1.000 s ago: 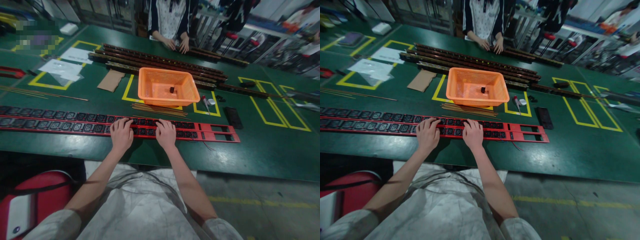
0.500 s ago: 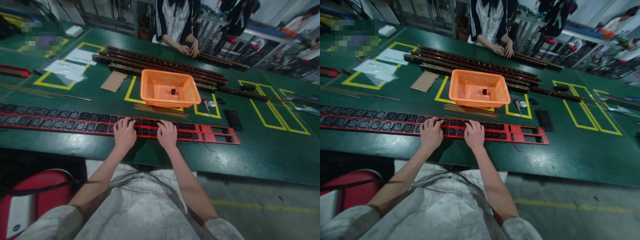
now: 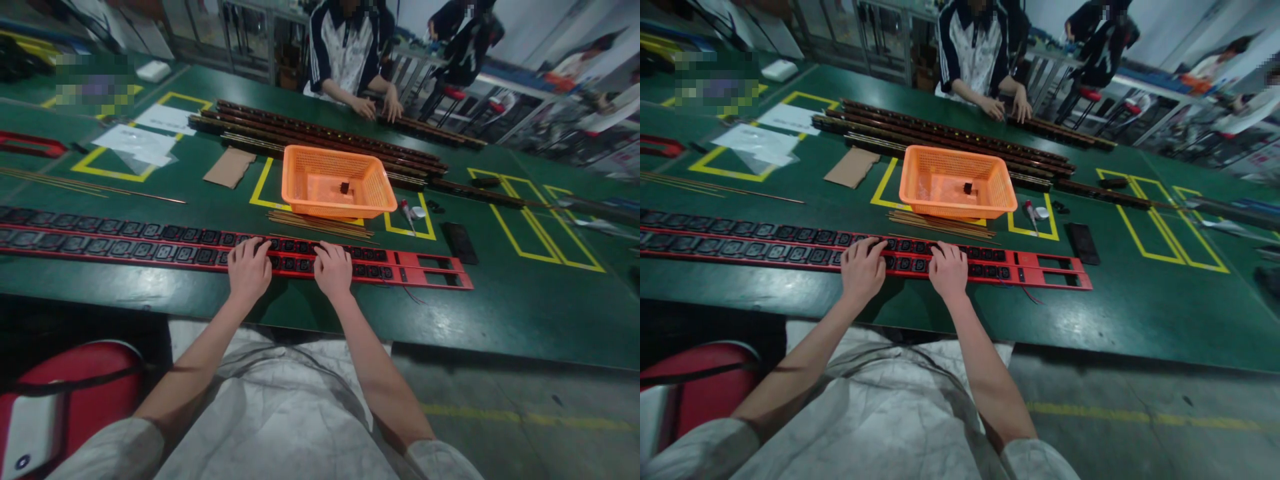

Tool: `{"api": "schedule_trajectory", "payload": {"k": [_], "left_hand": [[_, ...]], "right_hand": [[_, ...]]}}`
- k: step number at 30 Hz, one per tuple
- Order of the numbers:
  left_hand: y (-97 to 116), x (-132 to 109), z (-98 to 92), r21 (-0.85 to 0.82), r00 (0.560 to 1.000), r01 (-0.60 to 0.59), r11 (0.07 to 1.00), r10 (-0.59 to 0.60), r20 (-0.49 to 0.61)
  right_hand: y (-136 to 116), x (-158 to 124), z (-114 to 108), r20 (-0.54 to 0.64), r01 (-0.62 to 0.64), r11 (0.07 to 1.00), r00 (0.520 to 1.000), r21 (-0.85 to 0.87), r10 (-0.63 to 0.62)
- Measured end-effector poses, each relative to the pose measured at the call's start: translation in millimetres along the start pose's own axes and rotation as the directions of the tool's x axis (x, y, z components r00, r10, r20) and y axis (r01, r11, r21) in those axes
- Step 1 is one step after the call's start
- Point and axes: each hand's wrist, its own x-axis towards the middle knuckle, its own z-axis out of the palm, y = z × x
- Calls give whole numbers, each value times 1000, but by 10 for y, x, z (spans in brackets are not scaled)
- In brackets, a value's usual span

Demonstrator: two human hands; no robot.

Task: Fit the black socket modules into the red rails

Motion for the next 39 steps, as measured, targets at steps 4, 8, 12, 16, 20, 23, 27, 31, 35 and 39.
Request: {"api": "schedule_trajectory", "payload": {"k": [4, 8, 12, 16, 20, 23, 27, 31, 35, 39], "left_hand": [[-101, 27, -53, 7, 998, -42, 999, 42, 50], [-232, 75, -114, -13, 987, -100, 995, 101, 121], [-317, 117, -150, -17, 981, -116, 993, 118, 151], [-387, 117, -155, -58, 984, -118, 991, 125, 124], [-454, 73, -128, -51, 992, -100, 994, 103, 69], [-477, 54, -100, -41, 994, -101, 994, 102, 37], [-467, 64, -86, -52, 996, -84, 995, 85, 27], [-447, 73, -93, -38, 997, -73, 997, 74, 30], [-441, 73, -92, -44, 997, -66, 997, 67, 33], [-436, 74, -92, -37, 999, -41, 998, 42, 21]], "right_hand": [[-3, -5, 0, -5, 9, 1000, 1000, -8, -9], [-13, -4, -12, -13, 27, 999, 1000, -26, -28], [-18, -2, -23, -18, 26, 999, 999, -29, -26], [-15, -6, -25, -3, 12, 1000, 1000, -12, -12], [-12, -8, -15, 13, 0, 1000, 1000, 1, 0], [-9, -7, -9, 6, 1, 1000, 1000, 1, -1], [-8, -6, -9, 2, 1, 1000, 1000, 0, -1], [-14, -2, -16, 3, 1, 1000, 1000, -4, -1], [-23, 4, -26, 16, -8, 1000, 1000, -10, 8], [-27, 7, -30, 27, -10, 1000, 1000, -17, 10]]}}
